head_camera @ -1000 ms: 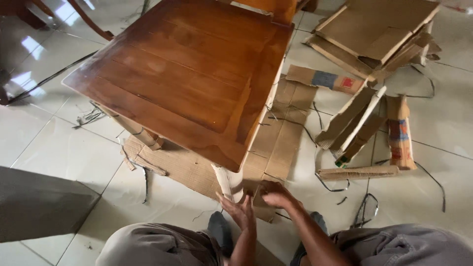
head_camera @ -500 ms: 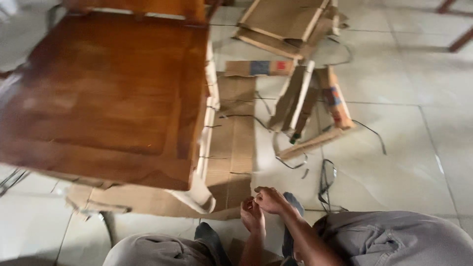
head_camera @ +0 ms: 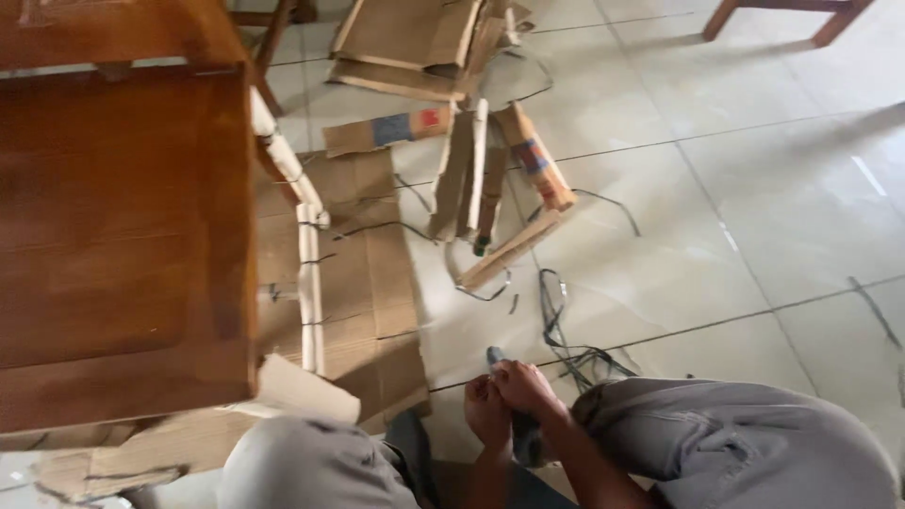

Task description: Securing cardboard packaging to the legs of a wooden chair using plastic ties

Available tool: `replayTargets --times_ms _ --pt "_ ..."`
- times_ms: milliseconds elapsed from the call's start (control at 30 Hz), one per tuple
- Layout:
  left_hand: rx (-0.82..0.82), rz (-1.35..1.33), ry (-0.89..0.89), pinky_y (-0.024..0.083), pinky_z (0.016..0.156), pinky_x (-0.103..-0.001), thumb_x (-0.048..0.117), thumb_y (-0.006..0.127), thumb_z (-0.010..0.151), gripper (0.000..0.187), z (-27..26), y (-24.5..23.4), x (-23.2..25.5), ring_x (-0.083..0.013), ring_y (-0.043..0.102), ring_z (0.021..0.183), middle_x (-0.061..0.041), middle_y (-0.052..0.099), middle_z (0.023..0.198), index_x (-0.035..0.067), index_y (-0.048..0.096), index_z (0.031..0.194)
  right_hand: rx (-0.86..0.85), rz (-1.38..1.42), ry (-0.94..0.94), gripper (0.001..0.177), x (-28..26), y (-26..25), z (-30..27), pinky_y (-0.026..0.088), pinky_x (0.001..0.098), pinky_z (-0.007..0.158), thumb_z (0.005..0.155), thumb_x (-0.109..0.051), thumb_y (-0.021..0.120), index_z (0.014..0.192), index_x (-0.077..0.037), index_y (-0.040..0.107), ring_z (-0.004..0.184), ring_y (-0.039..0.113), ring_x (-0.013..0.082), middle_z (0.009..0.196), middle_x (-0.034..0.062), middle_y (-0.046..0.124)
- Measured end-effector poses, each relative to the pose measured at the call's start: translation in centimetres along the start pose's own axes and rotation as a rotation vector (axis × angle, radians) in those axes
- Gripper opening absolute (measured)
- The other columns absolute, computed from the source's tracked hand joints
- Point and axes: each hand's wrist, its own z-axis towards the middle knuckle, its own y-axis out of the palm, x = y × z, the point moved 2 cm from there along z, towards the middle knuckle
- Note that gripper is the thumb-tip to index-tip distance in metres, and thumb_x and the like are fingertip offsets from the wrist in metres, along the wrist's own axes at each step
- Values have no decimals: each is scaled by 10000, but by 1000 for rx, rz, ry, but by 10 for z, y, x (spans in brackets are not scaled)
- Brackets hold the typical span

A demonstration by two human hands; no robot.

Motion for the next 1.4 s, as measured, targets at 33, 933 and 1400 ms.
replayTargets --times_ms 33,933,1400 --pt "-11 0 1 564 736 -328 233 680 843 216 -8 4 12 -223 701 748 -78 779 856 80 758 974 8 -1 8 302 -1 -10 -6 549 494 767 915 -372 556 1026 -153 732 861 705 397 959 138 771" --pt "-337 401 27 557 765 -318 280 644 895 190 -16 53 3 -166 717 814 -2 760 880 144 743 983 120 -134 812 882 192 -63 -63 450 667 1053 897 26 432 1653 -270 85 1522 219 402 1757 96 -72" --pt "-345 440 31 561 780 -320 274 648 910 191 -8 44 -7 -171 728 837 -16 765 902 125 721 1005 92 -176 621 157 228 -21 -56 620 499 809 943 -77 558 1035 15 647 950 754 403 1007 234 735"
